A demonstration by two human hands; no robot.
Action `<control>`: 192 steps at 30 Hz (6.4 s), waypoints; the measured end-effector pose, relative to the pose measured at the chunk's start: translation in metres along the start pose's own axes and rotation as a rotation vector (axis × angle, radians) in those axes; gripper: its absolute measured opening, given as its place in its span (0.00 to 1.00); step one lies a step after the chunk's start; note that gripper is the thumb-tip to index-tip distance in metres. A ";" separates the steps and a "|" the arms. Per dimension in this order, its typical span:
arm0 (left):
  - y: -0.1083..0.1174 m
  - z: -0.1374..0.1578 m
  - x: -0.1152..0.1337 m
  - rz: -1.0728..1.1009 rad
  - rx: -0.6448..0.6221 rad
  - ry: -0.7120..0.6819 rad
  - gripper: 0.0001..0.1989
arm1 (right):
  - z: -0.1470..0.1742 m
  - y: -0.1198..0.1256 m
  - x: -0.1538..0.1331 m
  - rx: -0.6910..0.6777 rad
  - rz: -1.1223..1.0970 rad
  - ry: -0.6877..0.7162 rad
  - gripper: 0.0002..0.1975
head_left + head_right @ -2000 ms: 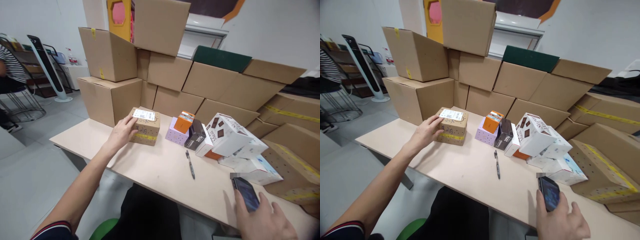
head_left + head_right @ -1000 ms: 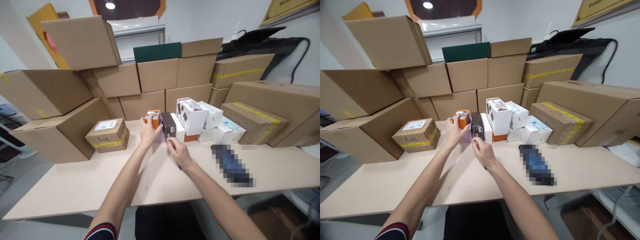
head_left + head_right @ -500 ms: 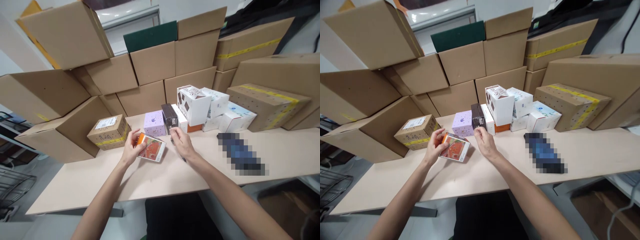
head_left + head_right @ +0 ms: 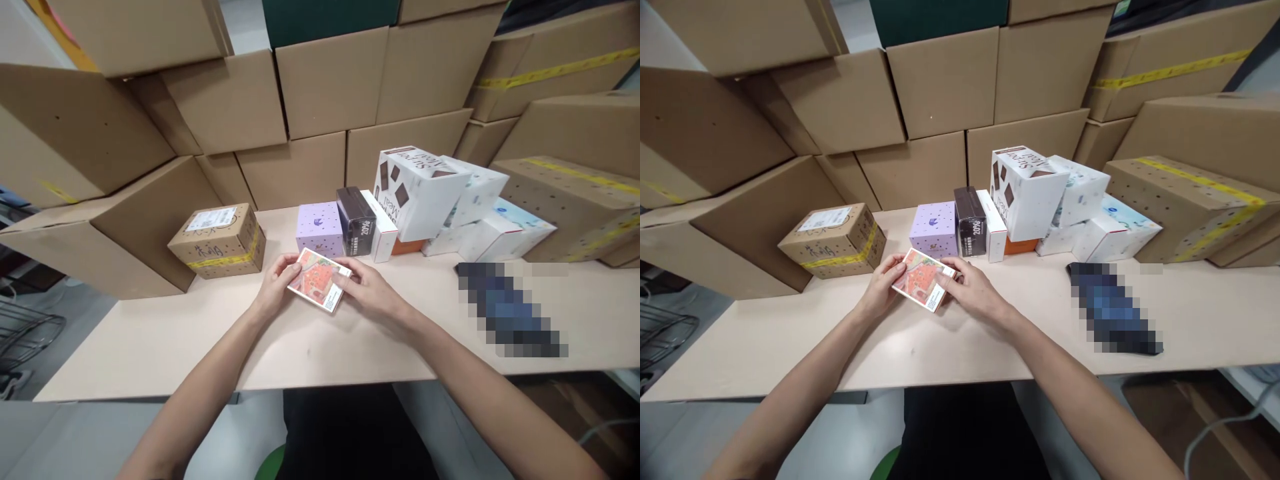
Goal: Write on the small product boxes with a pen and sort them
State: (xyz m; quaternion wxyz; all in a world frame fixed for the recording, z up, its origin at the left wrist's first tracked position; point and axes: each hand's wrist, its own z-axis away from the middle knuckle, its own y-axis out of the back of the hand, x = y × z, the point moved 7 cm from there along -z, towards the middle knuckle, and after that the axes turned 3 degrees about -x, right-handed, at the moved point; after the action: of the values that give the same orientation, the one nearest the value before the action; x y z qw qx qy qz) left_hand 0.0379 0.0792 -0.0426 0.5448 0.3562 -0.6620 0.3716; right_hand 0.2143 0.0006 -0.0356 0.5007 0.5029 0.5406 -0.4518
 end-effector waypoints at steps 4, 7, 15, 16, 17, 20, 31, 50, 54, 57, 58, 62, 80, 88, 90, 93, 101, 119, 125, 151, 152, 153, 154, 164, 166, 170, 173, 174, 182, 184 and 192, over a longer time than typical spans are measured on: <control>0.000 0.005 -0.001 -0.020 -0.043 0.007 0.21 | 0.001 -0.002 0.002 -0.010 -0.075 -0.094 0.23; -0.003 0.009 0.004 -0.038 -0.121 0.002 0.28 | 0.001 -0.001 0.002 -0.017 -0.086 -0.110 0.24; -0.024 0.020 0.010 -0.037 -0.500 0.145 0.52 | 0.001 0.001 0.018 -0.023 -0.063 -0.252 0.19; -0.024 0.021 0.010 -0.049 -0.522 0.156 0.54 | 0.002 0.001 0.019 -0.022 -0.051 -0.264 0.19; -0.024 0.021 0.010 -0.063 -0.542 0.164 0.54 | 0.002 0.001 0.019 -0.016 -0.041 -0.269 0.19; -0.023 0.021 0.010 -0.132 -0.556 0.161 0.52 | 0.002 0.005 0.013 0.031 -0.027 -0.241 0.18; 0.000 0.009 0.001 -0.074 -0.127 0.242 0.35 | 0.004 0.011 -0.005 -0.067 0.076 -0.069 0.37; -0.003 0.014 0.016 -0.284 -0.431 0.165 0.61 | 0.003 0.027 -0.009 0.046 0.345 -0.074 0.23; -0.009 0.014 0.020 -0.308 -0.470 0.126 0.55 | 0.010 0.051 -0.014 0.211 0.900 -0.241 0.14; -0.011 0.012 0.022 -0.306 -0.467 0.119 0.49 | 0.012 0.052 -0.003 0.083 1.078 -0.382 0.14; -0.011 0.012 0.022 -0.305 -0.463 0.122 0.47 | 0.012 0.051 0.000 0.036 1.079 -0.395 0.14; -0.011 0.013 0.020 -0.303 -0.446 0.107 0.42 | 0.011 0.051 -0.007 0.064 0.873 -0.269 0.15; -0.011 0.025 0.037 -0.478 -0.071 -0.238 0.47 | 0.024 0.067 -0.057 0.472 -0.153 0.264 0.12; -0.017 0.036 0.031 -0.513 0.010 -0.456 0.46 | 0.022 0.045 -0.052 0.371 -0.188 0.314 0.12; -0.024 0.037 0.021 -0.506 -0.013 -0.418 0.47 | 0.024 0.040 -0.053 0.360 -0.212 0.331 0.09; -0.035 0.036 0.010 -0.463 -0.071 -0.317 0.52 | 0.029 0.035 -0.058 0.358 -0.237 0.345 0.07; -0.062 0.035 0.005 -0.340 -0.206 -0.051 0.63 | 0.036 0.007 -0.072 0.258 -0.102 0.394 0.06; -0.058 0.032 0.000 -0.507 -0.185 -0.164 0.59 | 0.021 -0.023 -0.080 0.139 0.415 0.394 0.08; -0.059 0.032 0.003 -0.528 -0.195 -0.171 0.57 | 0.021 -0.026 -0.083 0.064 0.427 0.427 0.09; -0.055 0.032 0.000 -0.382 -0.173 -0.124 0.58 | 0.022 0.022 -0.057 0.386 -0.016 0.333 0.11; -0.054 0.031 0.000 -0.380 -0.170 -0.115 0.58 | 0.021 0.030 -0.056 0.404 0.002 0.305 0.12; -0.053 0.031 0.001 -0.383 -0.164 -0.106 0.58 | 0.020 0.037 -0.054 0.404 0.050 0.262 0.12; -0.052 0.031 0.001 -0.390 -0.157 -0.099 0.58 | 0.019 0.042 -0.053 0.378 0.128 0.205 0.11; -0.045 0.028 0.007 -0.466 -0.124 -0.118 0.52 | 0.019 0.050 -0.011 0.087 1.061 -0.221 0.11; -0.047 0.028 0.009 -0.448 -0.136 -0.128 0.51 | 0.018 0.050 -0.007 0.123 1.119 -0.215 0.10; -0.048 0.027 0.011 -0.462 -0.119 -0.137 0.47 | 0.015 0.049 -0.005 0.133 1.191 -0.274 0.07; -0.047 0.026 0.011 -0.481 -0.097 -0.144 0.47 | 0.015 0.051 -0.015 0.173 1.188 -0.288 0.12; -0.046 0.026 0.011 -0.475 -0.097 -0.150 0.47 | 0.017 0.053 -0.019 0.206 1.176 -0.289 0.14; -0.027 0.023 0.000 -0.525 -0.029 -0.120 0.58 | 0.111 0.112 -0.033 0.804 1.504 -0.405 0.34; -0.024 0.022 -0.003 -0.549 -0.008 -0.108 0.59 | 0.144 0.134 -0.015 0.904 1.475 -0.556 0.39; -0.026 0.027 0.006 -0.659 0.021 -0.164 0.60 | 0.184 0.159 0.017 0.903 1.269 -0.778 0.45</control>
State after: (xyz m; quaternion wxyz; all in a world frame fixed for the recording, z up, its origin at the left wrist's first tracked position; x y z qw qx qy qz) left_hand 0.0469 0.0427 -0.0373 0.5770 0.5854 -0.5487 0.1526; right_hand 0.3892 -0.1667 -0.0665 0.5596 0.6698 -0.2823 -0.3982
